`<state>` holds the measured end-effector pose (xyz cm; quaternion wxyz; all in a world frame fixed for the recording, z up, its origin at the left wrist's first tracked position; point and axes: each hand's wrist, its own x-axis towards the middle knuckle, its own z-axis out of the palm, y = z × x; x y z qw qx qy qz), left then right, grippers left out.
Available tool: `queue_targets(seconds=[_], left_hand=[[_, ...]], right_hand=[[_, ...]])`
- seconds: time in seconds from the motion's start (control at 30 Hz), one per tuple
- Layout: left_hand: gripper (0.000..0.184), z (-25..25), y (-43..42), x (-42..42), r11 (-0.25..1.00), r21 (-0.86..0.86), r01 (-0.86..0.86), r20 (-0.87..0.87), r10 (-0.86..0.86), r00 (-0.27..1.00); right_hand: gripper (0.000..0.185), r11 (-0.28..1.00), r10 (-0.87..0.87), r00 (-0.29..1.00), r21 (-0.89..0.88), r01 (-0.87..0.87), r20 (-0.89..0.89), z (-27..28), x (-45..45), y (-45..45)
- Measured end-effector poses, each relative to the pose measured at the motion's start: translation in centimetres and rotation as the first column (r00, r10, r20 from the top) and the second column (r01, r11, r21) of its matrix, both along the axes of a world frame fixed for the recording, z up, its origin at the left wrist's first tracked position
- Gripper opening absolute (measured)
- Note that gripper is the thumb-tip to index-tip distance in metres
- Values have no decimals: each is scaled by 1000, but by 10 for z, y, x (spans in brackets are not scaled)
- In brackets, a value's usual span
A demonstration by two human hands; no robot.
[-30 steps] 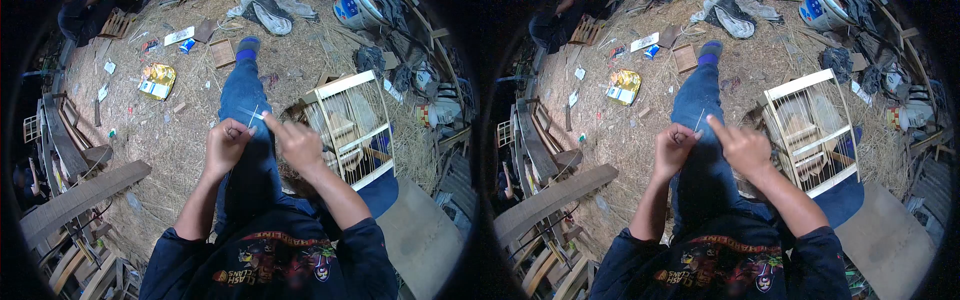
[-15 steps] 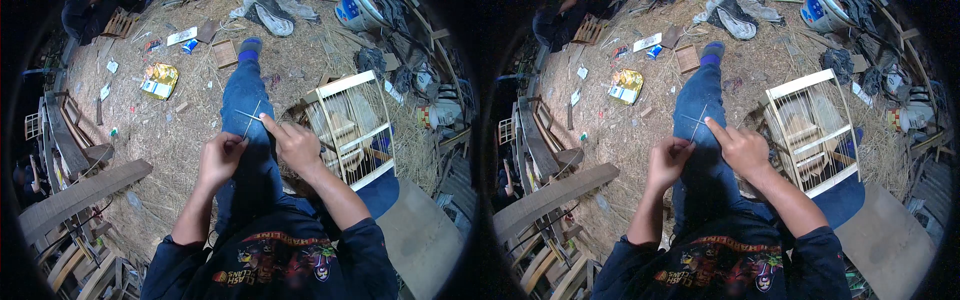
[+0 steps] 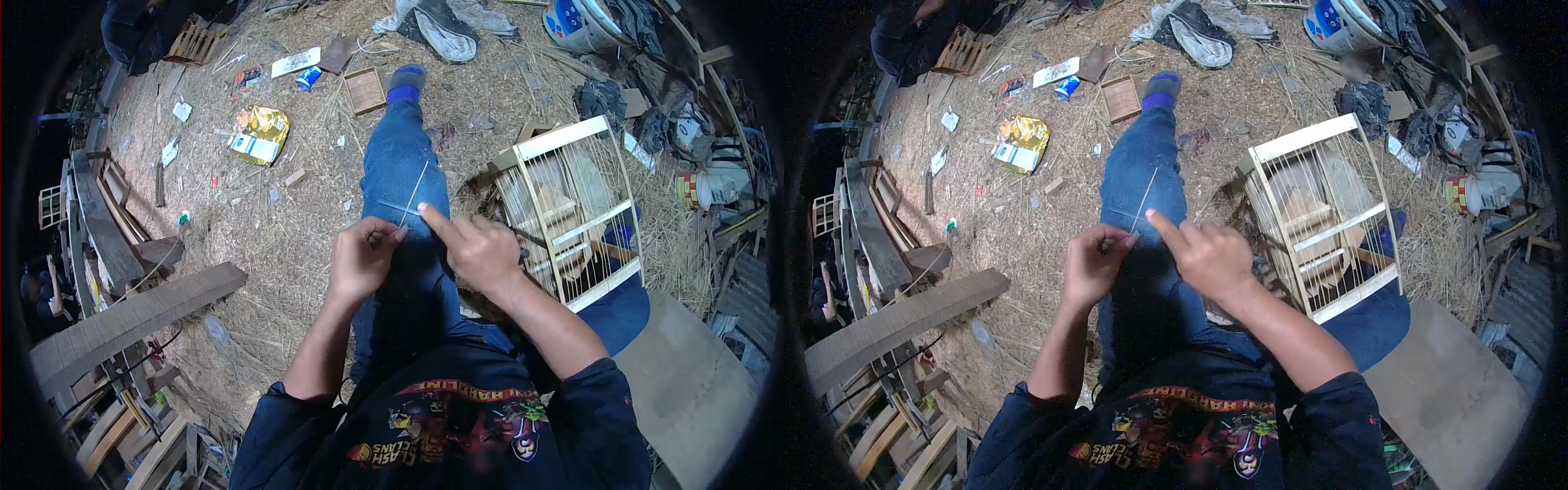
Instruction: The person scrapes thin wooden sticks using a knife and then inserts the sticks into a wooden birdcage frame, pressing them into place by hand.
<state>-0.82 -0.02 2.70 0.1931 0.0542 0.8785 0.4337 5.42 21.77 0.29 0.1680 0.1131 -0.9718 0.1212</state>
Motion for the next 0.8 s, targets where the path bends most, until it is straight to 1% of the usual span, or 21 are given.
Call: queue_targets(seconds=[0.07, 0.1, 0.2, 0.3, 0.37, 0.47, 0.5, 0.53, 0.6, 0.63, 0.7, 0.8], left_hand=[[15, -5, -1, 0, 1000, 21, -2, 10, 1, 1000], [14, -7, -2, -1, 999, 43, -5, 14, 4, 1000], [14, -8, -4, 0, 999, 37, 16, -37, -14, 999], [15, -4, -2, -1, 999, 26, 34, -48, -33, 998], [15, -7, -4, 2, 999, 34, 29, -54, -27, 998], [15, -11, -3, 2, 998, 64, 12, -54, -9, 998], [15, -11, -4, 2, 997, 81, 0, -40, 3, 999], [15, -10, -3, 2, 997, 80, 1, -37, 1, 999], [15, -5, -2, 1, 999, 39, 11, -21, -10, 1000], [15, -7, -3, 1, 999, 41, 8, -24, -7, 1000], [15, -12, -5, 3, 997, 67, 38, -87, -32, 996], [15, -13, -4, 4, 996, 84, 20, -109, -11, 994]], right_hand=[[53, 998, -59, 998, -31, 60, 3, 5, -6, 4], [53, 998, -57, 998, -33, 57, 3, 3, -3, 2], [53, 999, 49, 998, 15, -50, 26, 2, 12, -10], [56, 1000, 1, 1000, -29, -1, 16, -2, 2, 0], [57, 1000, -25, 1000, -7, 25, -11, -2, 2, -1], [54, 997, 63, 998, 48, -63, 10, 3, 16, -13], [54, 997, 61, 998, 49, -61, 10, 4, 12, -10], [54, 999, 16, 1000, 51, -16, -7, 5, 7, -6], [53, 998, -55, 997, 20, 56, -47, 4, 1, -2], [53, 998, -52, 997, 22, 53, -50, 3, 4, -6], [52, 998, 20, 1000, 63, -19, -10, 0, 16, -17], [53, 998, -10, 1000, 56, 11, -18, 3, 10, -9]])
